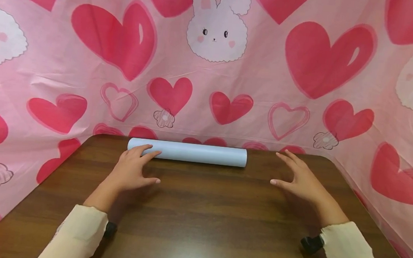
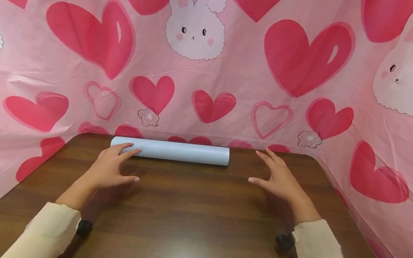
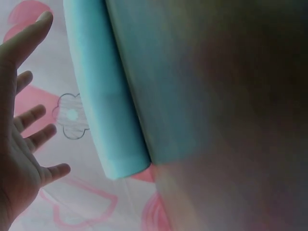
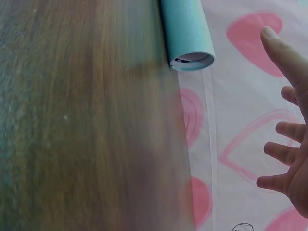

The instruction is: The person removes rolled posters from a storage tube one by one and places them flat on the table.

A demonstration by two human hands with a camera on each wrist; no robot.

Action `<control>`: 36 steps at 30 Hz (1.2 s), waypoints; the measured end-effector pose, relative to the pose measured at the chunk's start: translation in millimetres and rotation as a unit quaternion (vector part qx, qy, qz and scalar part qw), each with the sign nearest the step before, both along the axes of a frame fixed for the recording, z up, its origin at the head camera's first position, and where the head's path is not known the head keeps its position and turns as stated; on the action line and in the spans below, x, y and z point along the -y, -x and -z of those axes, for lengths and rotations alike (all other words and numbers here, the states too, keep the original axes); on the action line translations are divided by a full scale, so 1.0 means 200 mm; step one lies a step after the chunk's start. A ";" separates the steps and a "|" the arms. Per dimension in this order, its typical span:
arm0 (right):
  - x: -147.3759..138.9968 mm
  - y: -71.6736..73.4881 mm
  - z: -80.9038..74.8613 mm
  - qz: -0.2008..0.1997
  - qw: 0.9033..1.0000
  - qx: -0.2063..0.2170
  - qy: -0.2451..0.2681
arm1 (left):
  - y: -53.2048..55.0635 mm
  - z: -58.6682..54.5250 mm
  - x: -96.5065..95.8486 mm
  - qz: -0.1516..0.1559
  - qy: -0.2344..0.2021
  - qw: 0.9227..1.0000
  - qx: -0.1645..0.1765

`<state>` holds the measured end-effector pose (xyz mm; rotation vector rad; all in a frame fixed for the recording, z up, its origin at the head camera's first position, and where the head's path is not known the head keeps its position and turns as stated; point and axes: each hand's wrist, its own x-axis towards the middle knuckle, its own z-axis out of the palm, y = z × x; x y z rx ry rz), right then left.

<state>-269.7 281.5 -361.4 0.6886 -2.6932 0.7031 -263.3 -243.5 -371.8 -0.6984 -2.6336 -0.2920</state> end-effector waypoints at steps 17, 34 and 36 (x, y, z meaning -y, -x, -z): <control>0.03 0.07 0.02 0.004 0.998 0.028 0.064 | 0.19 -0.02 -0.16 0.019 -0.037 0.999 0.018; 0.05 0.15 0.08 0.005 0.974 0.106 0.198 | 0.40 -0.02 -0.29 0.057 -0.083 0.995 0.007; 0.06 0.17 0.08 -0.002 0.973 0.107 0.205 | 0.42 -0.03 -0.30 0.052 -0.074 0.996 0.020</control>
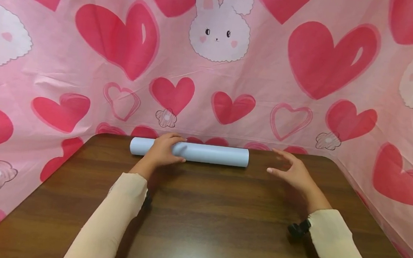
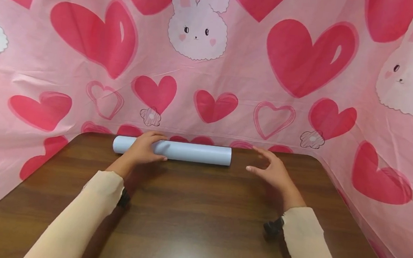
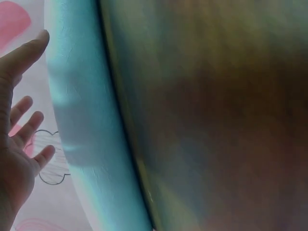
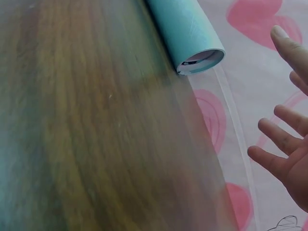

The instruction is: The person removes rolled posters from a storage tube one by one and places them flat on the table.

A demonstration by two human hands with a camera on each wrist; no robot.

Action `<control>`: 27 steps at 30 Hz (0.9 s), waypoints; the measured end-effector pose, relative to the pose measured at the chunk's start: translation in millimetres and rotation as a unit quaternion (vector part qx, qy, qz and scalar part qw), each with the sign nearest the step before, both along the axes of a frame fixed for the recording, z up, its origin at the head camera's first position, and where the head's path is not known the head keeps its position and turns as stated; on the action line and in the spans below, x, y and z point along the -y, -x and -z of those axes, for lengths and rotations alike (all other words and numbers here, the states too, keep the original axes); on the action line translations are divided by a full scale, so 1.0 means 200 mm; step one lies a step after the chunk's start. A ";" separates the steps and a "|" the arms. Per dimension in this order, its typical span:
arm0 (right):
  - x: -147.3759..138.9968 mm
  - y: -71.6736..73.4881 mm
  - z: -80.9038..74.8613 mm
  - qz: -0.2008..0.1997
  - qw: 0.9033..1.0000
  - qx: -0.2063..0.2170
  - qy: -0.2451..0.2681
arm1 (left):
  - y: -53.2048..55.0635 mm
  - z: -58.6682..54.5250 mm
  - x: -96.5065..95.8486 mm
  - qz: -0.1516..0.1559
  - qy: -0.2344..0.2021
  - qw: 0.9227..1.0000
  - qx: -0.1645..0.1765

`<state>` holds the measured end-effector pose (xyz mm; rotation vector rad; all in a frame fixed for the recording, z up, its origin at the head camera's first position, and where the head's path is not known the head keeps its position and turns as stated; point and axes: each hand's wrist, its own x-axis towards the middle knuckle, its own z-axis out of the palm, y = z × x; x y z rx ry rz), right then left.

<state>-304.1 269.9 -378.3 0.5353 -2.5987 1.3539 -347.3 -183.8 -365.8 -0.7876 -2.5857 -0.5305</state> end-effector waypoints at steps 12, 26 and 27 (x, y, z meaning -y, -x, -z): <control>0.03 0.09 0.05 -0.051 0.998 0.029 0.033 | 0.10 -0.04 -0.10 -0.004 0.057 0.994 0.096; 0.06 0.12 0.09 -0.066 0.994 0.058 0.060 | 0.13 -0.03 -0.20 -0.054 0.170 0.972 0.152; 0.06 0.12 0.09 -0.066 0.994 0.059 0.063 | 0.13 -0.03 -0.21 -0.055 0.172 0.971 0.154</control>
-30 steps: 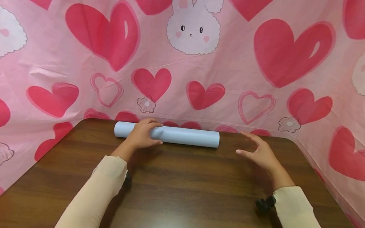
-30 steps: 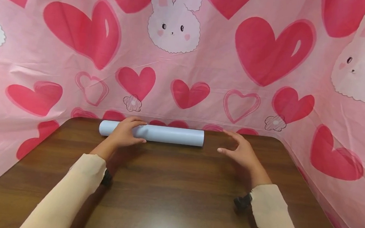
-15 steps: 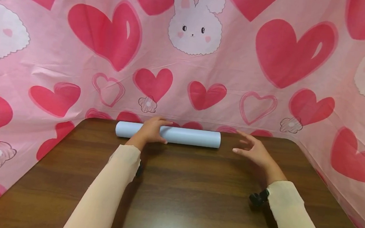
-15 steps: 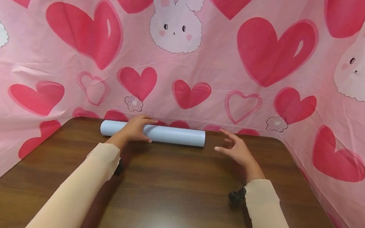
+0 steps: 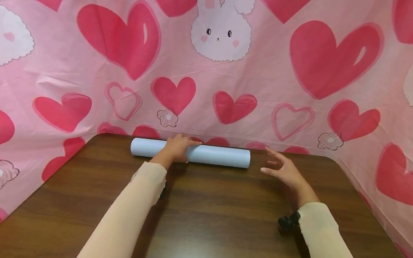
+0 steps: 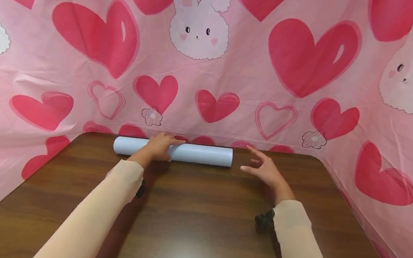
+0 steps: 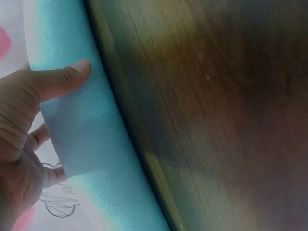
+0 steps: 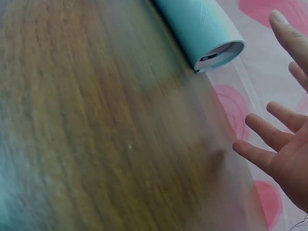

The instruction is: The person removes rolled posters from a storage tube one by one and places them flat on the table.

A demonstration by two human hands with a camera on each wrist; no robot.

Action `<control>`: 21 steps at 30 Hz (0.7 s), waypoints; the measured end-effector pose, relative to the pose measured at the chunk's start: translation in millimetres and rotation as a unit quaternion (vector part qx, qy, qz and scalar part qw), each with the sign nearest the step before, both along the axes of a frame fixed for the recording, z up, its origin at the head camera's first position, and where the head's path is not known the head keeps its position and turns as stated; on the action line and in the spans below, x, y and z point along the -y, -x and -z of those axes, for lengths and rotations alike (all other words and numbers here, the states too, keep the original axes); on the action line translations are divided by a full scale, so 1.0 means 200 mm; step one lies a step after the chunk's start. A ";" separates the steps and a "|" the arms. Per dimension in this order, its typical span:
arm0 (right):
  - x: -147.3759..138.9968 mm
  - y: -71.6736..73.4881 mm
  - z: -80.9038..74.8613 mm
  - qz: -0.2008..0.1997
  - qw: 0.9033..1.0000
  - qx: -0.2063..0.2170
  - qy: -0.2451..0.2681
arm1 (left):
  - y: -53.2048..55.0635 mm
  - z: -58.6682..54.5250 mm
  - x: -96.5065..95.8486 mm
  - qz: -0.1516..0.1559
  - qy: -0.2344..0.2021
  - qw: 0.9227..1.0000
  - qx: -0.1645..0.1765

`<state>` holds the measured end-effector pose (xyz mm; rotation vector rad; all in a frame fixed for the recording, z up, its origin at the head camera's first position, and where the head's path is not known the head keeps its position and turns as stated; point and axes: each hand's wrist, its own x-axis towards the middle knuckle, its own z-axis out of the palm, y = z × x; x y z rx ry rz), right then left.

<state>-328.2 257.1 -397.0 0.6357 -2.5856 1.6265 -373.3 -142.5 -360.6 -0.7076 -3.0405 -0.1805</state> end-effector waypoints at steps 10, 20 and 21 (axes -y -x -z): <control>0.01 -0.02 0.02 0.000 1.000 0.015 0.019 | -0.08 0.01 0.02 0.017 0.008 0.999 -0.032; 0.04 -0.06 0.00 -0.029 0.992 0.016 0.119 | -0.17 -0.02 0.08 0.054 -0.037 0.994 -0.089; 0.05 -0.07 0.00 -0.034 0.991 0.015 0.130 | -0.17 -0.02 0.09 0.059 -0.039 0.993 -0.092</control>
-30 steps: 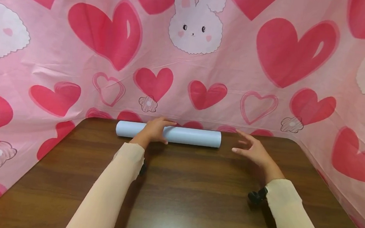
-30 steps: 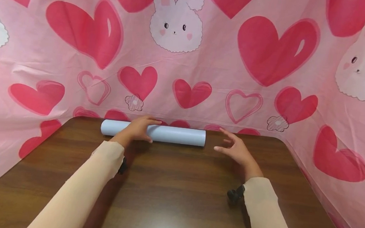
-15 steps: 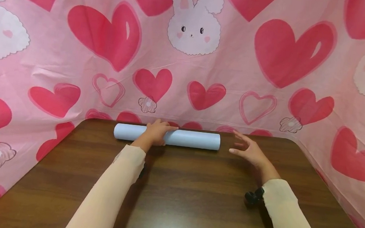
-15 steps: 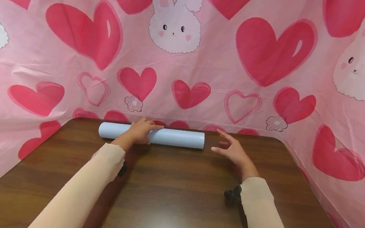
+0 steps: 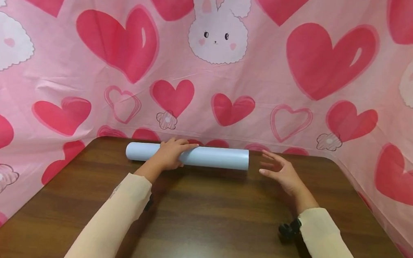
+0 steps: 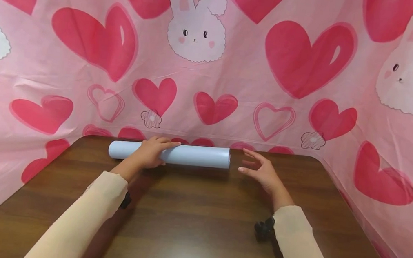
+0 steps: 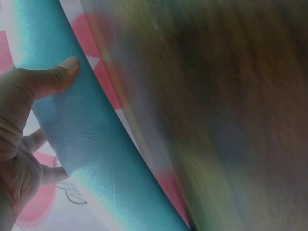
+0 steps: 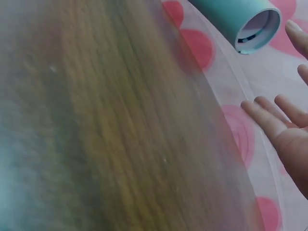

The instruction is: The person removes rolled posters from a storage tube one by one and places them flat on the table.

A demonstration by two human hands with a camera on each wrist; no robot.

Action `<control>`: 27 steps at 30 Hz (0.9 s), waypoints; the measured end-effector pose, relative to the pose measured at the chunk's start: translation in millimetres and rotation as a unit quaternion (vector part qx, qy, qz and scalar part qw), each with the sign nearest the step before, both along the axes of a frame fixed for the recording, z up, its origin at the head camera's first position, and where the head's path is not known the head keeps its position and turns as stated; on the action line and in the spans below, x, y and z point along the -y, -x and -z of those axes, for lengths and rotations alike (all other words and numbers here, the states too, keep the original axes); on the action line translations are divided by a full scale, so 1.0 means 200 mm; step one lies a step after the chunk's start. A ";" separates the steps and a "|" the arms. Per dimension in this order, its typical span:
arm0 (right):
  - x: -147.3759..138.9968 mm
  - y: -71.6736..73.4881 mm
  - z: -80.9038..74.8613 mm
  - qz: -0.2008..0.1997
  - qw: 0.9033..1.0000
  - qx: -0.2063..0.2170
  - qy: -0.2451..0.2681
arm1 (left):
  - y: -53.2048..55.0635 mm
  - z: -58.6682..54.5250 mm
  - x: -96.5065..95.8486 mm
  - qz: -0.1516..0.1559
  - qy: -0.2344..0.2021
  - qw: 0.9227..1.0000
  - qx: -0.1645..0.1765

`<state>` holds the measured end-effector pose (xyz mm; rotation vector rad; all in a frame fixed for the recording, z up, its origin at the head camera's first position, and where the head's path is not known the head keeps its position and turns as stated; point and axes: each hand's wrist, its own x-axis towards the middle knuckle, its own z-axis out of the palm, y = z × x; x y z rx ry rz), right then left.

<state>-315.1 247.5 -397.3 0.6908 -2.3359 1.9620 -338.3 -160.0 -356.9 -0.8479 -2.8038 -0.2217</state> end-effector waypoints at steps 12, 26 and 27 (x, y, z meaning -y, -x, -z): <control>0.10 -0.07 -0.08 0.015 0.999 -0.016 0.047 | -0.06 -0.01 0.03 0.062 -0.013 0.997 -0.047; 0.27 -0.12 -0.09 0.072 0.997 -0.008 0.028 | -0.11 0.02 0.05 0.100 -0.036 0.990 -0.093; 0.29 -0.12 -0.09 0.081 0.996 0.002 0.033 | -0.11 0.02 0.05 0.103 -0.039 0.989 -0.099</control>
